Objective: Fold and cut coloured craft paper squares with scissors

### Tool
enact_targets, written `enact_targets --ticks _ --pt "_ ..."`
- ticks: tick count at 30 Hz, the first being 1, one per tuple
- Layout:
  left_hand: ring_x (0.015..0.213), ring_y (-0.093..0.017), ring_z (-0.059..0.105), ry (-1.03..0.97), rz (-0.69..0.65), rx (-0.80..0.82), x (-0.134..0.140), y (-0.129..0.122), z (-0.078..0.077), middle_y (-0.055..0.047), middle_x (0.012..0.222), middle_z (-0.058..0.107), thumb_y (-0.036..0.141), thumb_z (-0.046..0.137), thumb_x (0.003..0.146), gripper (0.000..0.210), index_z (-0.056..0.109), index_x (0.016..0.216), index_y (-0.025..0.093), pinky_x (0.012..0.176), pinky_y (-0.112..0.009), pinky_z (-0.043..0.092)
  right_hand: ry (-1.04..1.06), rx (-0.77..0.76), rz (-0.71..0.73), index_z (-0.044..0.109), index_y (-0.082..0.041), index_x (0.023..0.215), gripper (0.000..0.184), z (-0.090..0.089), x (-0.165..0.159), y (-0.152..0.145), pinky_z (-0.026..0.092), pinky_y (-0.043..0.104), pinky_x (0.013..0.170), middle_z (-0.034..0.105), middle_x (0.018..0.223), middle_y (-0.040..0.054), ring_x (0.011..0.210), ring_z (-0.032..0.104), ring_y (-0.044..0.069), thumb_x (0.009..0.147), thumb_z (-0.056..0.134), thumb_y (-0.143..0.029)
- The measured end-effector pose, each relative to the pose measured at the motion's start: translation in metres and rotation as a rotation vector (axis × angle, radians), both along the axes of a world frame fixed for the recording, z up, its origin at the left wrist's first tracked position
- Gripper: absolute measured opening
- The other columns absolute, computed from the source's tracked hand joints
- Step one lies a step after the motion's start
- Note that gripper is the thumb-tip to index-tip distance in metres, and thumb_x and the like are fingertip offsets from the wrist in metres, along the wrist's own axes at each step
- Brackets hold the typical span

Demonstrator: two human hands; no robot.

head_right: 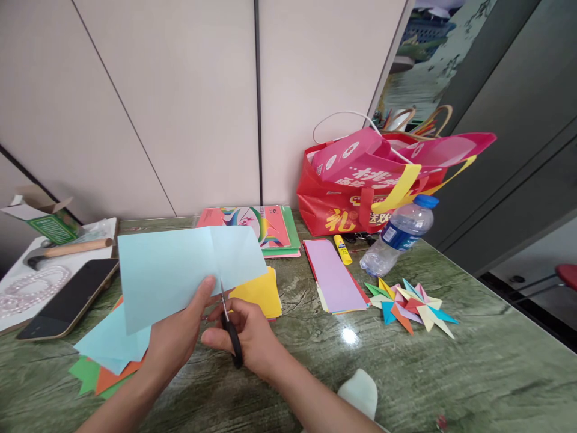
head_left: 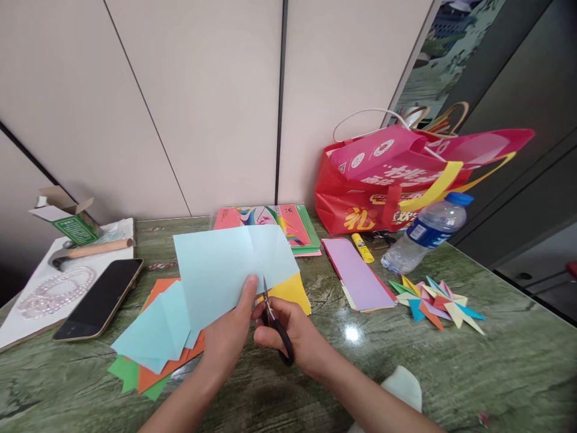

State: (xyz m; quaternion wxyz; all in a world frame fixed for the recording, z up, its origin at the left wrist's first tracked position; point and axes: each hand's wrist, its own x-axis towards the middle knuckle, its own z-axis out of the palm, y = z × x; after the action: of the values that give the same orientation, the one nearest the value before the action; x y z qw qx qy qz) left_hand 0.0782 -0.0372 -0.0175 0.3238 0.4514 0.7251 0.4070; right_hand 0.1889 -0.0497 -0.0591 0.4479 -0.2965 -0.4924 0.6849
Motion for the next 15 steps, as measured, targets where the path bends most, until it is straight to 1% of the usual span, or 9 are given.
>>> enact_targets --ticks 4,10,15 --pt "0.116 -0.024 0.046 0.006 0.006 -0.014 -0.0007 -0.0006 0.0006 -0.007 0.119 0.058 0.054 0.049 0.071 0.05 0.059 0.104 0.018 0.102 -0.036 0.024 -0.004 -0.022 0.005 0.051 -0.014 0.08 0.038 -0.0007 0.0002 0.0 0.025 0.022 0.051 0.041 0.057 -0.0056 0.053 0.032 0.007 0.063 0.071 -0.042" --pt "0.116 -0.024 0.046 0.012 0.013 -0.03 -0.0006 -0.0003 0.0005 -0.007 0.119 0.058 0.055 0.049 0.071 0.051 0.059 0.104 0.018 0.102 -0.036 0.024 -0.007 -0.051 -0.006 0.051 -0.014 0.078 0.039 0.0 -0.0006 0.0001 0.032 0.023 0.052 0.046 0.058 -0.0044 0.051 0.039 0.007 0.062 0.071 -0.043" --pt "0.117 -0.025 0.045 0.008 -0.002 -0.049 -0.0012 -0.0001 0.0009 -0.007 0.12 0.057 0.056 0.048 0.071 0.054 0.058 0.107 0.018 0.101 -0.037 0.025 -0.001 -0.044 -0.017 0.052 -0.015 0.076 0.037 -0.0022 -0.0014 0.0002 0.033 0.022 0.049 0.047 0.056 -0.0051 0.049 0.041 0.007 0.061 0.072 -0.042"
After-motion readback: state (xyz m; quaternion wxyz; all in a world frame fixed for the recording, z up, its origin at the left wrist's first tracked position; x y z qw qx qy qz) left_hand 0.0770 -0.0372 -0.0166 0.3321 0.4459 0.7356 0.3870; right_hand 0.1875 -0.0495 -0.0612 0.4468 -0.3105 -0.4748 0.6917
